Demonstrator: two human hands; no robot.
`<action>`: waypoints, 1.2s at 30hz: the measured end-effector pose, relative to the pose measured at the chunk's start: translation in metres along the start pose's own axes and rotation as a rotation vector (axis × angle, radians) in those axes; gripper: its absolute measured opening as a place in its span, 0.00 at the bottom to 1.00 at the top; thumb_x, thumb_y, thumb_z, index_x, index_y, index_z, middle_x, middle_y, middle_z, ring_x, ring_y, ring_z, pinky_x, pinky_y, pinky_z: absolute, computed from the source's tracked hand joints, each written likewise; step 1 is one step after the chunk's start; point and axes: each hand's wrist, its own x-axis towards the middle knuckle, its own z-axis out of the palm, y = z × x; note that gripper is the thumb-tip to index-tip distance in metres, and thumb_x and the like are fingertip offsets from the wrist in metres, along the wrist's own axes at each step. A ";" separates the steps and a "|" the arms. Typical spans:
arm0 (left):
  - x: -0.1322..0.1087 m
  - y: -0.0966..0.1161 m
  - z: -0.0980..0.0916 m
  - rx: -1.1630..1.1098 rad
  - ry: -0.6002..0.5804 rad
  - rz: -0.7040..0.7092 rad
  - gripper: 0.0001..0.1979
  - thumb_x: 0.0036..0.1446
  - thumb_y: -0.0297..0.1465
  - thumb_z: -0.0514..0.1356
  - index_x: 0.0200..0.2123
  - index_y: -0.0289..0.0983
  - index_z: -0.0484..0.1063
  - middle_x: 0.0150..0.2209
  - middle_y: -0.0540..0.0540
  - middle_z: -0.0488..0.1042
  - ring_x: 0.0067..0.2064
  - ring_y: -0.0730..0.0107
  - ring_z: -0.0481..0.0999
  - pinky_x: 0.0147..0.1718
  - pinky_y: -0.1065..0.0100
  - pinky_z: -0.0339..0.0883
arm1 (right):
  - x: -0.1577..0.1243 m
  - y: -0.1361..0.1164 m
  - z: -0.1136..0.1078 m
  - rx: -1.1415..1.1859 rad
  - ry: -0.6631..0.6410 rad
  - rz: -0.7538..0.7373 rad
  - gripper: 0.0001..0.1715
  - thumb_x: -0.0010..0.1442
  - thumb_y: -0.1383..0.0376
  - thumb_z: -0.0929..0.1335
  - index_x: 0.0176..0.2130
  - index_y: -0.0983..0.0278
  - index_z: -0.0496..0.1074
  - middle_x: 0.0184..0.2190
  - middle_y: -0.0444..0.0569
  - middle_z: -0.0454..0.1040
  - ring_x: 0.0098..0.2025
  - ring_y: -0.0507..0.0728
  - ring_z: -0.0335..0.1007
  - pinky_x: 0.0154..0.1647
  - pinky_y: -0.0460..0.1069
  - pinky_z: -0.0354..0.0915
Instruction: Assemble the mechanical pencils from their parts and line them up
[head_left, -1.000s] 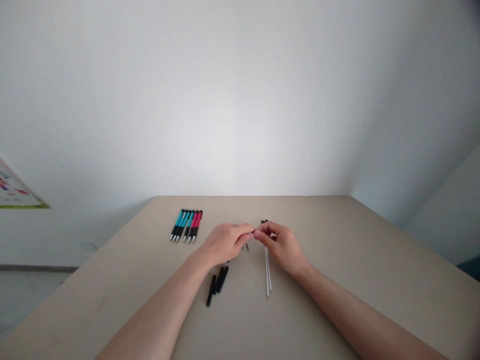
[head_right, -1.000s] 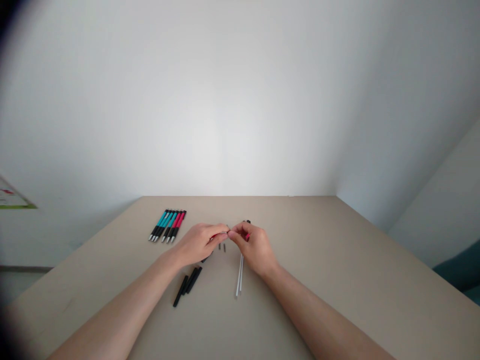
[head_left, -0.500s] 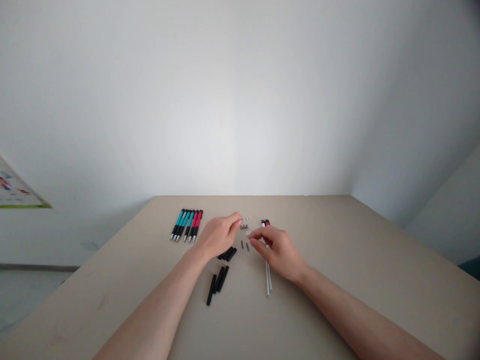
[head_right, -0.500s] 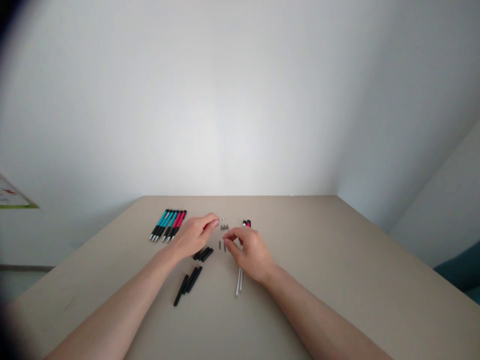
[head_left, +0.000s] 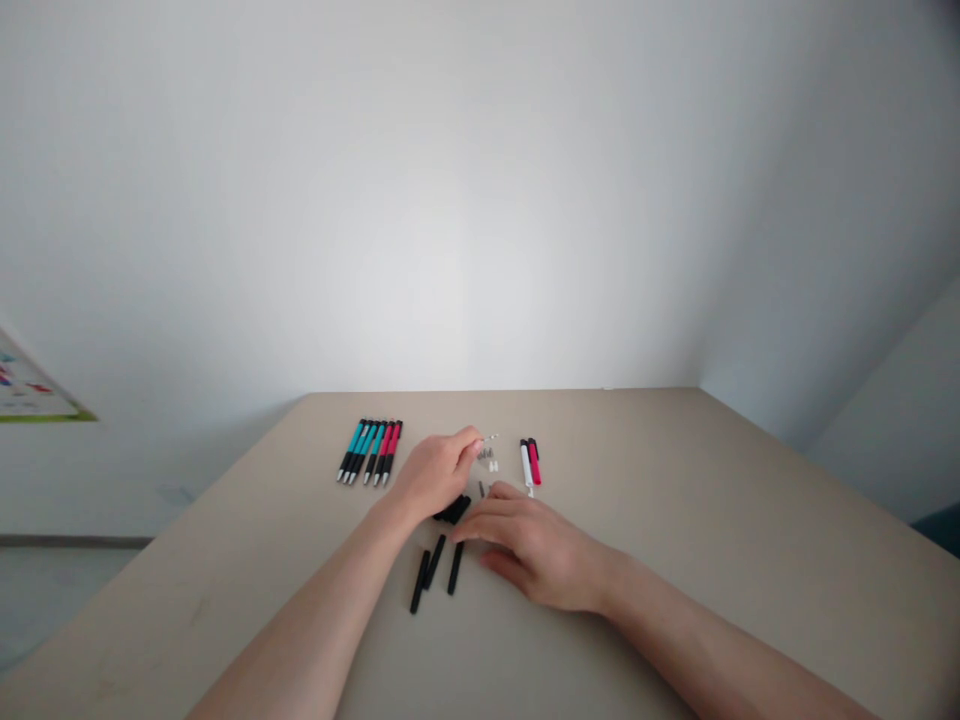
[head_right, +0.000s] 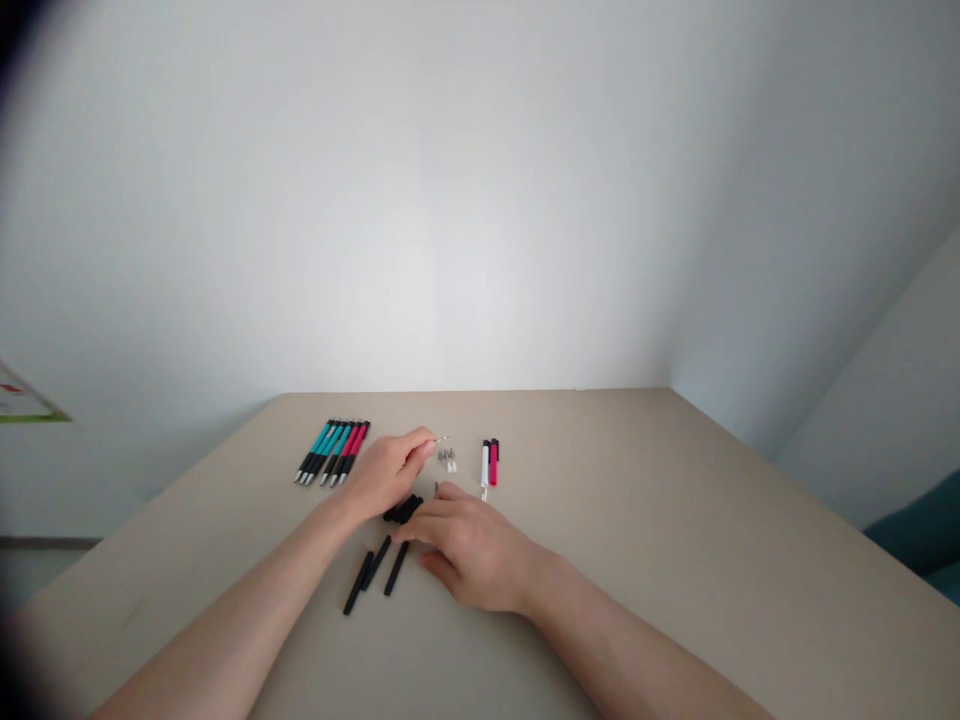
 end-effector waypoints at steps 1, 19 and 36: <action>0.000 0.000 0.000 0.002 0.003 0.001 0.15 0.65 0.35 0.44 0.35 0.42 0.69 0.23 0.51 0.71 0.26 0.68 0.70 0.25 0.71 0.51 | 0.000 0.001 0.000 -0.015 0.000 -0.002 0.17 0.59 0.71 0.65 0.48 0.62 0.72 0.42 0.50 0.73 0.43 0.58 0.64 0.46 0.51 0.61; -0.001 -0.002 -0.001 -0.054 0.022 0.027 0.14 0.64 0.35 0.45 0.32 0.41 0.67 0.21 0.52 0.68 0.25 0.70 0.67 0.25 0.71 0.49 | -0.002 0.025 -0.002 0.032 0.376 0.105 0.08 0.60 0.73 0.62 0.36 0.64 0.69 0.32 0.49 0.72 0.37 0.55 0.65 0.38 0.49 0.62; -0.002 0.010 -0.008 -0.222 -0.060 0.120 0.15 0.64 0.33 0.45 0.28 0.39 0.65 0.18 0.54 0.60 0.22 0.74 0.61 0.25 0.74 0.50 | -0.007 0.053 -0.009 0.049 0.829 0.448 0.11 0.60 0.61 0.64 0.35 0.65 0.72 0.31 0.50 0.72 0.32 0.55 0.66 0.31 0.49 0.61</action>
